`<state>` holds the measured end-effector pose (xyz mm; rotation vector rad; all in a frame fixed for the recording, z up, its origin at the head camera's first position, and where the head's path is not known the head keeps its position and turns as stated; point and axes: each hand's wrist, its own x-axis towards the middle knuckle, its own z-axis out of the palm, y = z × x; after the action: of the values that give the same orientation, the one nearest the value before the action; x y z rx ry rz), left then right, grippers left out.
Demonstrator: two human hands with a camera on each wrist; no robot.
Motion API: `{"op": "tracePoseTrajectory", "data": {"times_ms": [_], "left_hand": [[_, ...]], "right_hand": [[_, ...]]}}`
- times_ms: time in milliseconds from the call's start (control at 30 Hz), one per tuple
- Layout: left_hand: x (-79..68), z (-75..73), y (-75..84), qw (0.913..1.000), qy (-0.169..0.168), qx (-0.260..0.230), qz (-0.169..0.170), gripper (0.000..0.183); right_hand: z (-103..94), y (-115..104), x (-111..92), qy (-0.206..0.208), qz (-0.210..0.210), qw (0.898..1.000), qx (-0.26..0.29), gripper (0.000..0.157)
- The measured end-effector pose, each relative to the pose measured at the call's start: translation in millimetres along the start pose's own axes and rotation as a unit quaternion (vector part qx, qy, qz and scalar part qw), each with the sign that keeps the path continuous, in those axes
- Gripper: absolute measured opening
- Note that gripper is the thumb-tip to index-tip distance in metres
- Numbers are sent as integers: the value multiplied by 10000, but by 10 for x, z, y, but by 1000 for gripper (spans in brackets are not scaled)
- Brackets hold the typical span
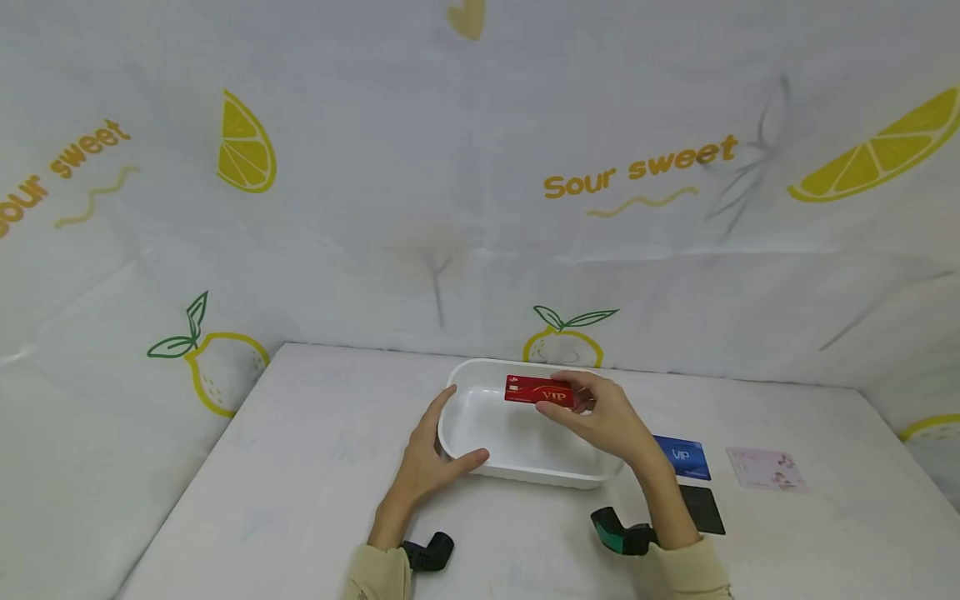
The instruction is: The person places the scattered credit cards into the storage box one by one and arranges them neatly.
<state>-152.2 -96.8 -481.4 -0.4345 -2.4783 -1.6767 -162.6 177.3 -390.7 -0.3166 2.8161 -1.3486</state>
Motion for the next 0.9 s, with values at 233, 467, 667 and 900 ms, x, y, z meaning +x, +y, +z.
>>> {"op": "tracePoseTrajectory", "data": {"times_ms": [233,467,667,900], "left_hand": [[-8,1,3,10000,-65,47,-22,101],[-12,-10,3,9999,-59,120,-75,101],[-11,-8,17,9998,-3,140,-121,99],[-1,2,19,9999,-15,133,-103,99]], "right_hand": [[213,21,95,-120,-117,9999,-31,51],[428,30,200,-327,-33,9994,92,51],[556,23,280,-368,-83,9992,159,50],[643,30,318,-458,-89,9987,192,51]]}}
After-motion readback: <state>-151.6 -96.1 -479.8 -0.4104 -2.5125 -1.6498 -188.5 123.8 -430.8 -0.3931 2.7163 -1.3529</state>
